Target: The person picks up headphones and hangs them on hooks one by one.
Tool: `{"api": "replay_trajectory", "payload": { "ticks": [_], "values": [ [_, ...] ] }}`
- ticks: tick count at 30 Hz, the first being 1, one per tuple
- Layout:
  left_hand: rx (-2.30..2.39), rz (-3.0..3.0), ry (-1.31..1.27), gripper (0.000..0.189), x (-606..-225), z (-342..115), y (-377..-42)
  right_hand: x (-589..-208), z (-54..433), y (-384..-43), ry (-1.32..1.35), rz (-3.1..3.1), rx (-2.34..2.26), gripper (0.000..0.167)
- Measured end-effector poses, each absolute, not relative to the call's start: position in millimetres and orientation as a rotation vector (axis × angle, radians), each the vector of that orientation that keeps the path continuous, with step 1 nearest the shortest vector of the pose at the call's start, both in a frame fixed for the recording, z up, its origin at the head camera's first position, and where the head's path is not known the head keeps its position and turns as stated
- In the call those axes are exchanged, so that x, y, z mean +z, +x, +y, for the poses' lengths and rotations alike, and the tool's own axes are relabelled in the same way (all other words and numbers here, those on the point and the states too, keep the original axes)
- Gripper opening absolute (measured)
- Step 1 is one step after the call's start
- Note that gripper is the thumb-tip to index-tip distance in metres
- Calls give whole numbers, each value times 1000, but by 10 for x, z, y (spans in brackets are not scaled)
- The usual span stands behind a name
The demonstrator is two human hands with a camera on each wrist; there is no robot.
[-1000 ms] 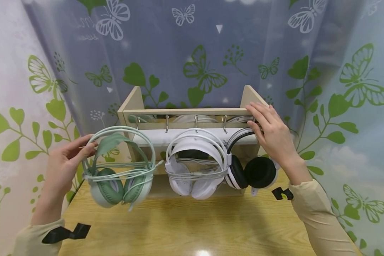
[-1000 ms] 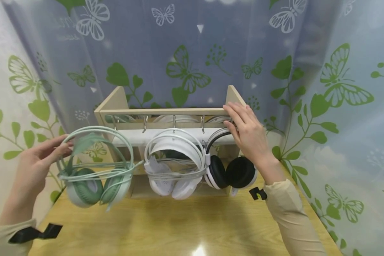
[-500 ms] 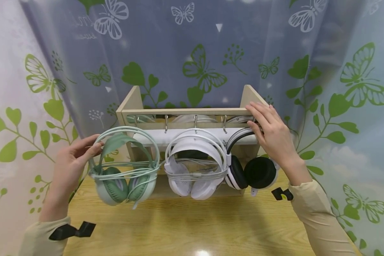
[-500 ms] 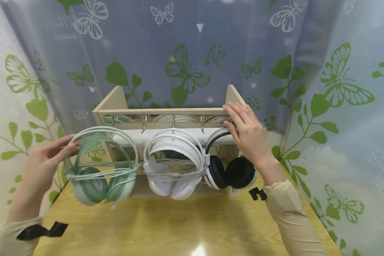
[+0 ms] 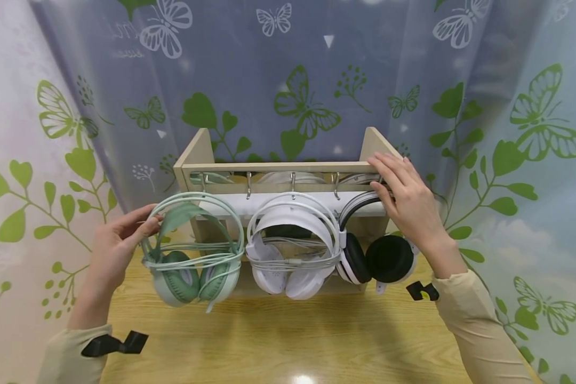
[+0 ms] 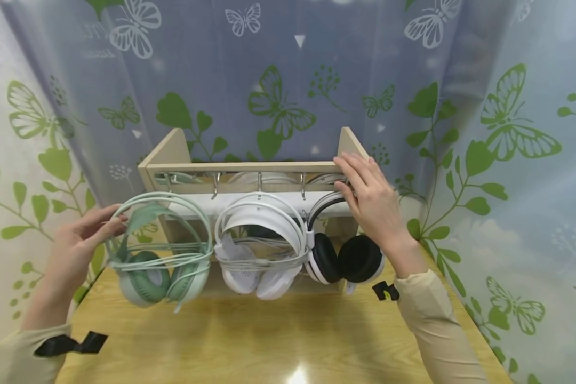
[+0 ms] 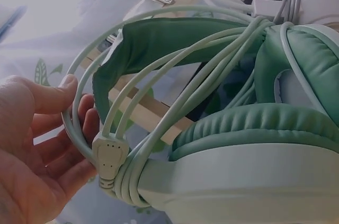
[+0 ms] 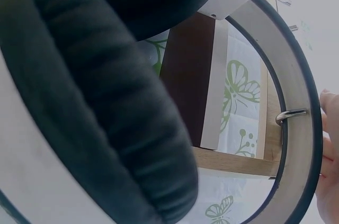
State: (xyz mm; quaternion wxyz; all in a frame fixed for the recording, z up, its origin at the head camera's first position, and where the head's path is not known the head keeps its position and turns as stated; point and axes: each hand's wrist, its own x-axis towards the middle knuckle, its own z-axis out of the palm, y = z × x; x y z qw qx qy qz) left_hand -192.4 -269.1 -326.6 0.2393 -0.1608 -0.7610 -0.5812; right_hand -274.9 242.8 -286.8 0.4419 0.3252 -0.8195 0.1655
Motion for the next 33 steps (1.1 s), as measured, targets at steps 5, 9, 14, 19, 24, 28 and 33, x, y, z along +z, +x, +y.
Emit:
{"api": "replay_trajectory", "payload": {
  "ticks": [5,9,14,19,24,28,33],
  "values": [
    [-1678,-2050,-477,35,-3325,-2719,-1958,-2871,2423,-2745,806,-2038,408,53],
    [-1717,-2024,-490,36,-3366,-2728,-1980,-2867,2420,-2744,805,-2037,405,53],
    [-1726,-2005,-509,37,-3399,-2724,-2010,-2861,2418,-2740,807,-2038,402,54],
    [-1744,-2006,-509,37,-3420,-2725,-2028,-2856,2422,-2736,808,-2042,399,55],
    [-1787,-1991,-527,37,-3450,-2723,-2053,-2859,2432,-2734,805,-2047,396,53],
    [-1825,-1977,-531,37,-3477,-2724,-2078,-2864,2435,-2730,802,-2050,395,52],
    [-1821,-1977,-526,37,-3505,-2746,-2102,-2857,2434,-2729,799,-2054,394,53]
  ]
}}
